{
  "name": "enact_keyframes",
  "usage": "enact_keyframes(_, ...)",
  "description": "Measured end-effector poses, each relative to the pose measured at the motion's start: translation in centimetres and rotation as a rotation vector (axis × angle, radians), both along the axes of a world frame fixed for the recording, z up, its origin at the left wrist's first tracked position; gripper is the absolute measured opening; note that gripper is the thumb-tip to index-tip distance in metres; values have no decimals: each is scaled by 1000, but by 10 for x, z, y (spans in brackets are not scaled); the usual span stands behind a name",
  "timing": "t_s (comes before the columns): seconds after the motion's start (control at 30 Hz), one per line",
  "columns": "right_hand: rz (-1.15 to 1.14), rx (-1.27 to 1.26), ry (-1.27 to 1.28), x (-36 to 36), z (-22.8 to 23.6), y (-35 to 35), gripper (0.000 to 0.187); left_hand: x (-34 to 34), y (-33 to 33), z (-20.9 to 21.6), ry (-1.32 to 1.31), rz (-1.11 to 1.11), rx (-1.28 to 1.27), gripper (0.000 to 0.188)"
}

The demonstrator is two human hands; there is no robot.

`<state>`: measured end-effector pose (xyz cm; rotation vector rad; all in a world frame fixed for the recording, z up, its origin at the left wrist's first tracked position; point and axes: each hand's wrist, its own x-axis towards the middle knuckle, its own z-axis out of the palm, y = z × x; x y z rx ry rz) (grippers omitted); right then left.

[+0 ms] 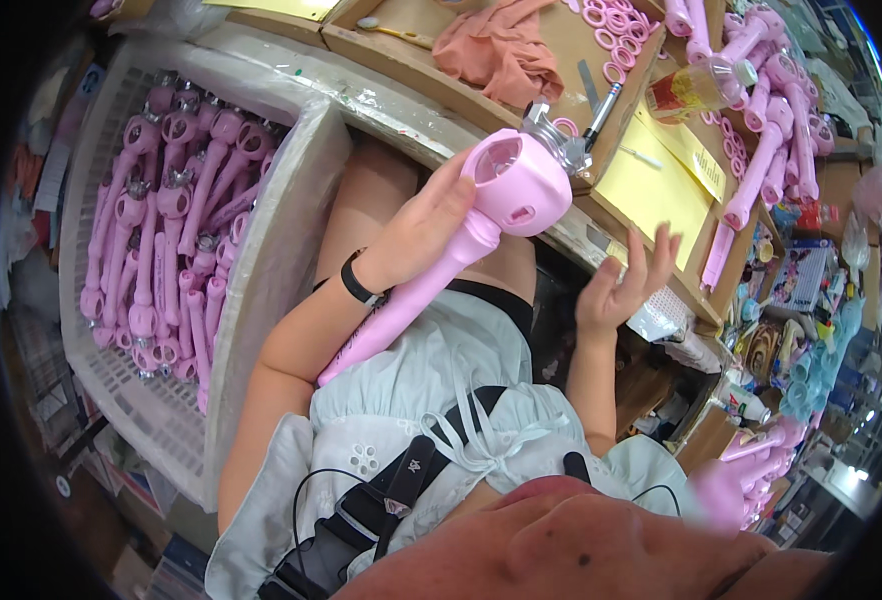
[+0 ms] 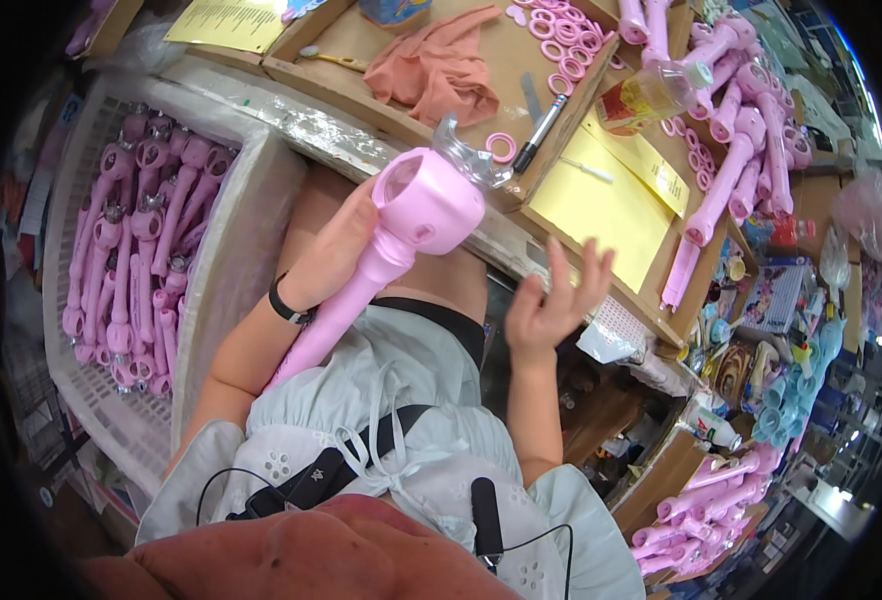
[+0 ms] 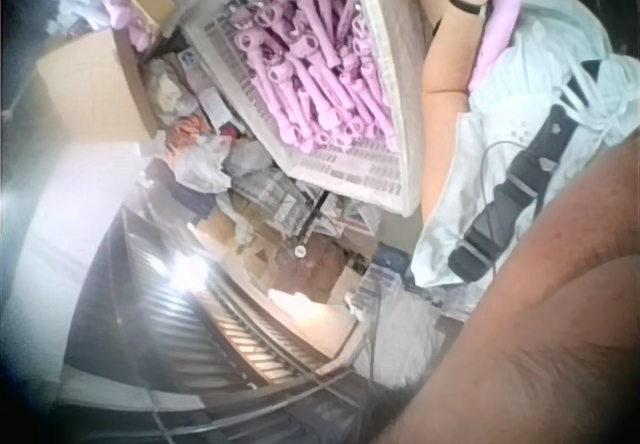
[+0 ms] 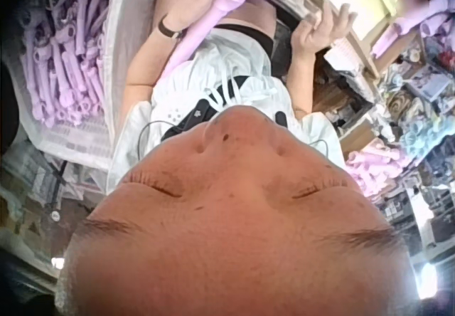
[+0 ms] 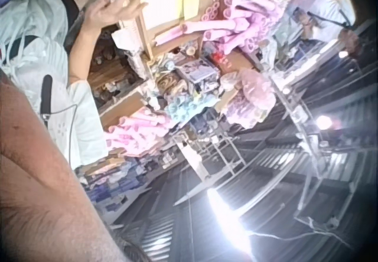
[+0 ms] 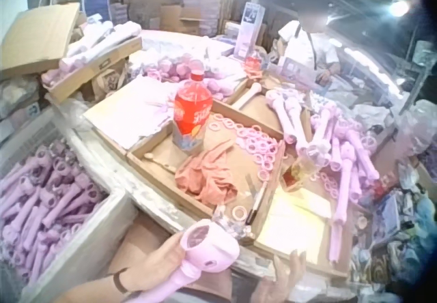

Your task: The person assembles pink bubble-blowing wands by attaching a clear plastic bubble head to the wand handle, wiping the wand with a cloth, and inserting a small pink ring into the head. The person repeats this sequence for multiple wands, placing finished units into a white basket.

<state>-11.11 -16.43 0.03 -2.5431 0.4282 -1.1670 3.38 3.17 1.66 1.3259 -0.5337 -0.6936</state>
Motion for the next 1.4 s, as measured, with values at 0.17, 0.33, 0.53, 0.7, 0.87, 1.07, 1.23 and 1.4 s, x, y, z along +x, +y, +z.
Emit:
enact_keyframes(0.17,480,-183,159,70,36,32,57,-9,0,8,81,-8,-94,82)
enact_keyframes(0.33,348,275,-83,96,24,35,57,9,34,20,-16,155,-102,82)
enact_keyframes(0.53,1297,1293,637,43,-16,99,78,39,35,19,84,81,-658,89)
enact_keyframes(0.7,856,1088,636,33,-33,112,43,40,14,15,143,218,-612,98)
enact_keyframes(0.87,527,543,434,29,-36,102,38,25,11,3,128,412,-410,91)
enact_keyframes(1.07,1024,1508,866,22,-31,91,40,24,25,0,475,44,-1014,93)
enact_keyframes(1.23,1060,1580,881,19,-33,88,42,22,21,9,478,233,-757,89)
enact_keyframes(1.4,1002,1522,813,21,-31,96,42,22,21,7,383,197,-775,71)
